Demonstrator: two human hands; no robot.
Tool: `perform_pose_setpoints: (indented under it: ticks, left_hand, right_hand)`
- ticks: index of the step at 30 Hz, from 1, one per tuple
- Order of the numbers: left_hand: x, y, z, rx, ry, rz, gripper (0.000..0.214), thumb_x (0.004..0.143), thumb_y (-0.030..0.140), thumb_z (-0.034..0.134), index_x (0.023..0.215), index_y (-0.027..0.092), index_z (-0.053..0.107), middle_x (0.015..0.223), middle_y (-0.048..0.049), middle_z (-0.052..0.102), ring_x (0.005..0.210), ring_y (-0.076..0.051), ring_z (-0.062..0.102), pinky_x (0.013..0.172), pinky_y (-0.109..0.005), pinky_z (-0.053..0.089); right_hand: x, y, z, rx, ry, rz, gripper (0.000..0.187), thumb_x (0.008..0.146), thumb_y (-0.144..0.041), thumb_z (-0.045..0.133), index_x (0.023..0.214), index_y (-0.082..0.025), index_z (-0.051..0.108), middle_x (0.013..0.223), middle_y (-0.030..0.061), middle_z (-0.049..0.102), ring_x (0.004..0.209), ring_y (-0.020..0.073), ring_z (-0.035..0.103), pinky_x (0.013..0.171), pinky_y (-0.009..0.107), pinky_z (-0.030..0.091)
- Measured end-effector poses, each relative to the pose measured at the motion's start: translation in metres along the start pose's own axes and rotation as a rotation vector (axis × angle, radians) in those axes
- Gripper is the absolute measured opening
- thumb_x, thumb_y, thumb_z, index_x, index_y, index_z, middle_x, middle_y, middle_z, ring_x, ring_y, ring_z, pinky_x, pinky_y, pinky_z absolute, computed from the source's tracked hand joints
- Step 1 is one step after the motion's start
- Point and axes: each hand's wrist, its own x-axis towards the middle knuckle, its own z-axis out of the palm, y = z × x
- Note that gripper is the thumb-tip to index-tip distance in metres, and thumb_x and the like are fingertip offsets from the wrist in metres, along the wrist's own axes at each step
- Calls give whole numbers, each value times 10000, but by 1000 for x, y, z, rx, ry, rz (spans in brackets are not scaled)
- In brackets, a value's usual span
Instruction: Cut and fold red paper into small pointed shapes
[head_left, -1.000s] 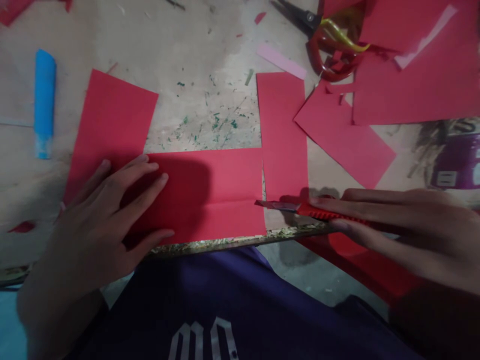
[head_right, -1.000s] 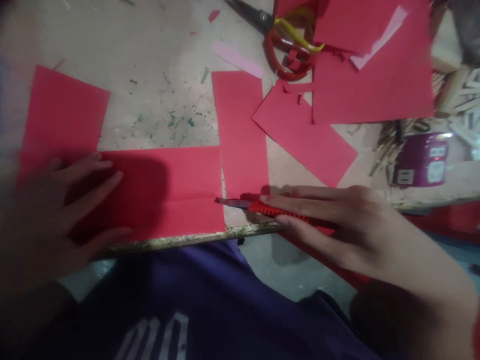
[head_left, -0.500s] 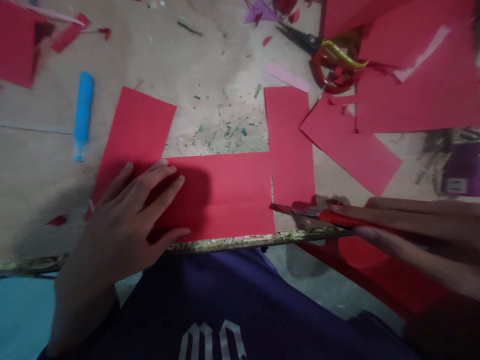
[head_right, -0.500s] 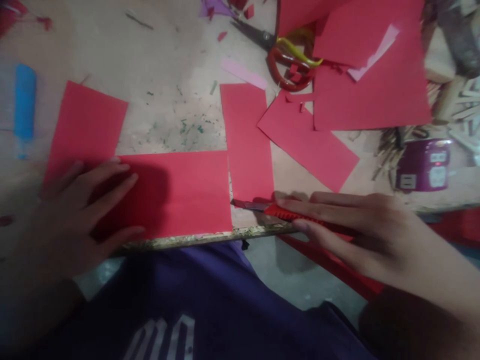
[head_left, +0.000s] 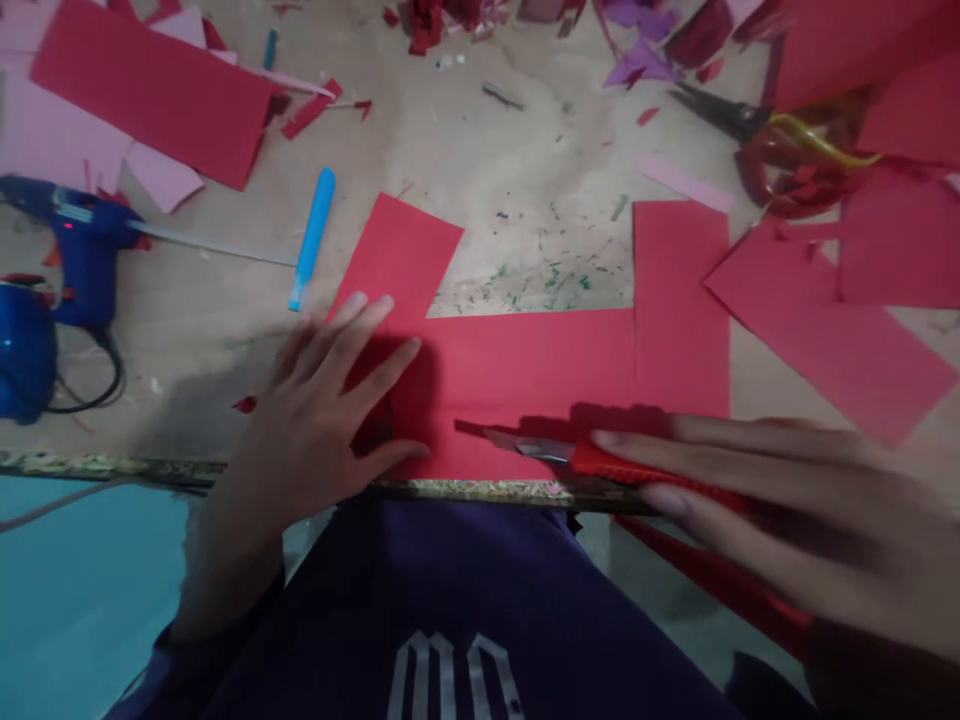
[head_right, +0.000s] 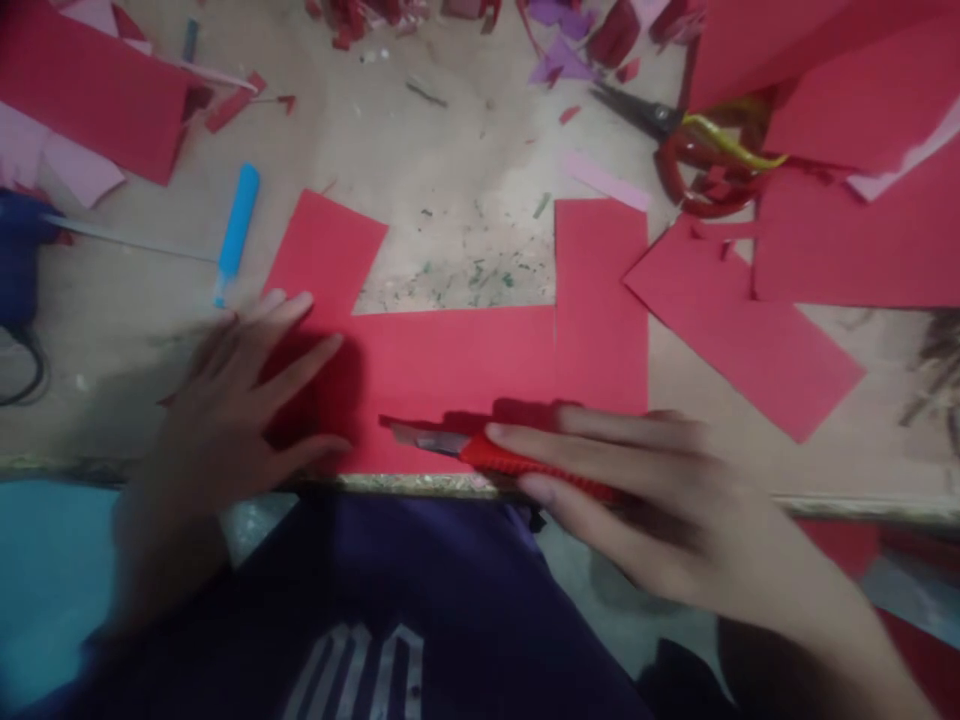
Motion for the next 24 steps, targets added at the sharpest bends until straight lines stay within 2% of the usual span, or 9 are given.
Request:
perform_pose_setpoints:
  ticks: [4,10,14,18,21,24]
  left_hand:
    - [1,-2,5,-40,-28,1,737,967,519,684,1609,256,433,1754,-167,309,1608,-416,324,1301,-644,251]
    - [-2,-5,9,-83,-30,16,718,968,510,674,1595,234,457,1764,-151,290,1622,-388,301,1322,-612,231]
    - [-1,-4,9,-93,-49,-4,687,977,488,657,1578,207,481,1764,-149,290,1628,-377,293,1329,-602,228]
    - [1,-2,8,-116,-44,-23,678,977,473,654,1582,221,479,1762,-139,300,1622,-390,300,1324,-622,227]
    - [1,-1,8,-122,-51,-34,673,975,456,653,1585,232,476,1760,-131,308,1622,-390,299,1325,-624,226]
    - [0,-2,8,-114,-43,-26,671,977,465,647,1578,216,486,1758,-137,313,1620,-391,306,1330,-618,225]
  right_hand:
    - [33,-14,16,124,-69,-97,400,1034,-204,562,1373,-346,722,1111,38,832,918,220,805,674,280,627]
    - [60,-28,29,141,-144,-59,365,1055,-244,534,1344,-284,755,1075,66,833,852,219,795,657,294,626]
    - [66,-27,33,169,-155,-94,356,1043,-225,553,1325,-271,765,1074,72,833,886,219,798,698,294,643]
    - [68,-26,35,130,-170,-39,379,1043,-209,546,1345,-311,752,1102,48,833,911,210,797,721,288,650]
    - [69,-27,36,134,-178,-70,390,1045,-221,547,1365,-335,738,1088,36,832,895,207,794,710,286,650]
    - [69,-28,36,117,-173,-81,372,1060,-241,537,1366,-315,736,1067,44,829,880,203,786,712,287,639]
